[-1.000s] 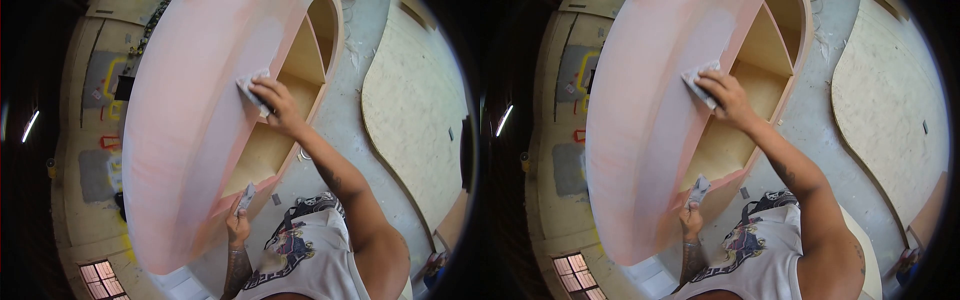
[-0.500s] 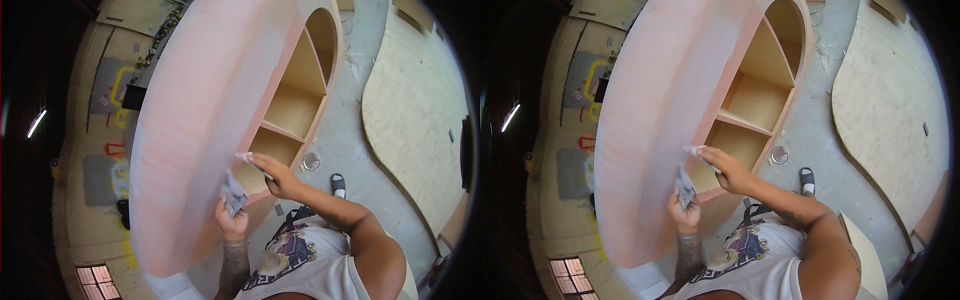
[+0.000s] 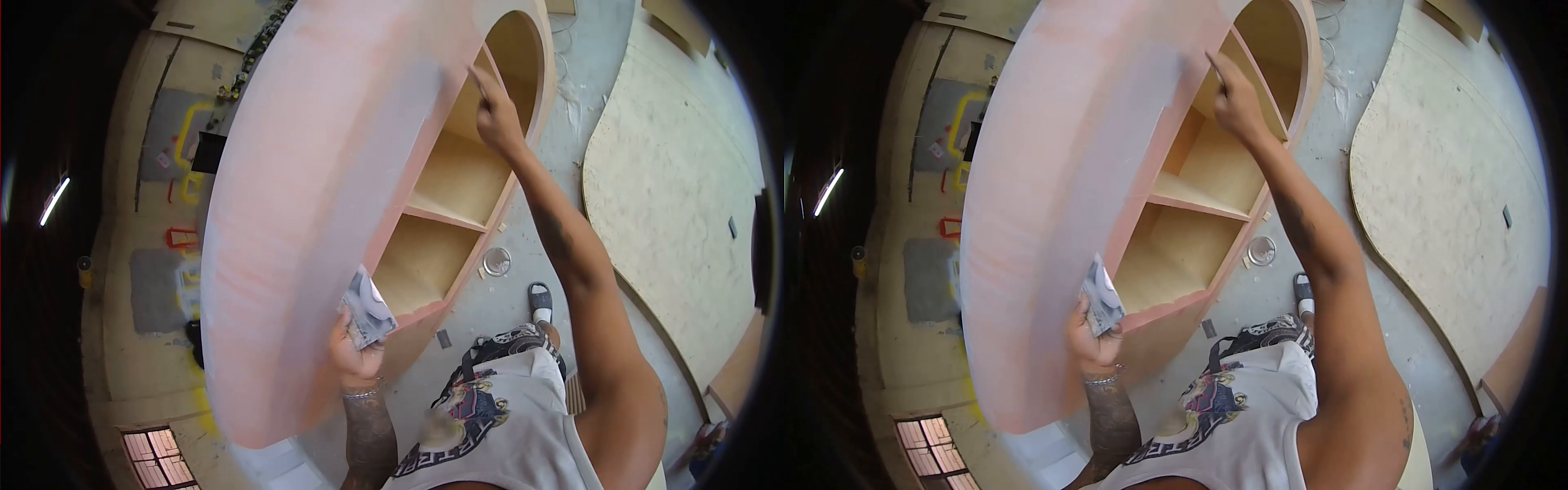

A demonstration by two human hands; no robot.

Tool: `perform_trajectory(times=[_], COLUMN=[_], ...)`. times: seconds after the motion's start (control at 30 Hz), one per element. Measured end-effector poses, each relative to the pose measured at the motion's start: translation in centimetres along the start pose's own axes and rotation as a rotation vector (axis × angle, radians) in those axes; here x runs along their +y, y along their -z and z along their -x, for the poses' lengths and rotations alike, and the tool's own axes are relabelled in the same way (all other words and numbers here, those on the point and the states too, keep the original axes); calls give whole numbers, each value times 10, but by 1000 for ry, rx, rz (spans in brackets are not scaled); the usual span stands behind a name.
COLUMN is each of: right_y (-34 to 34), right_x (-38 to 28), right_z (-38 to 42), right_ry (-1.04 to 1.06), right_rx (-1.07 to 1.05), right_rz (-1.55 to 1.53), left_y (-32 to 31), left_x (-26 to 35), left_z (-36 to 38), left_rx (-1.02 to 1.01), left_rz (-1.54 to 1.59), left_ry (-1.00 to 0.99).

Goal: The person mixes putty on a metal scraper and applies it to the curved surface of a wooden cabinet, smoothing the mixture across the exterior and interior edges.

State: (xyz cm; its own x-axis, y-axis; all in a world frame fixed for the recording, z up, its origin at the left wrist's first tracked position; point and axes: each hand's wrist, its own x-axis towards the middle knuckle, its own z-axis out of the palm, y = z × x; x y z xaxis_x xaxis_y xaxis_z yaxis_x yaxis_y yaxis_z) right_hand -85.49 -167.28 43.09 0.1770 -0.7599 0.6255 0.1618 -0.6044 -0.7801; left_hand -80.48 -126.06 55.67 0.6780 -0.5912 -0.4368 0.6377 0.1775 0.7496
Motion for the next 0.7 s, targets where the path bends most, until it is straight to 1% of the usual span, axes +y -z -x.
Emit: perform_trajectory(times=[0.03,0.13,0.27,0.37,0.57,0.63,0.7], right_y=[-6,-38,-62,-74,-94,-104,-113], right_x=[-2,-7,-47,-76,-133,-146,-160], right_z=[-12,-8,52,97,178,202,223], right_ry=[-46,-26,-5,-18,-157,-156,-149], right_rx=[65,82,54,10,-100,-103,-114], right_rz=[-25,0,6,-32,-131,-147,-145], left_y=[6,12,31,38,44,53,63], left_x=[-4,-16,-24,-24,-30,-30,-31], left_z=[1,11,26,31,30,29,28], left_rx=[-38,62,127,120,100,66,88], left_rz=[25,41,64,72,153,176,189], left_ry=[29,0,-30,-49,-97,-103,-127])
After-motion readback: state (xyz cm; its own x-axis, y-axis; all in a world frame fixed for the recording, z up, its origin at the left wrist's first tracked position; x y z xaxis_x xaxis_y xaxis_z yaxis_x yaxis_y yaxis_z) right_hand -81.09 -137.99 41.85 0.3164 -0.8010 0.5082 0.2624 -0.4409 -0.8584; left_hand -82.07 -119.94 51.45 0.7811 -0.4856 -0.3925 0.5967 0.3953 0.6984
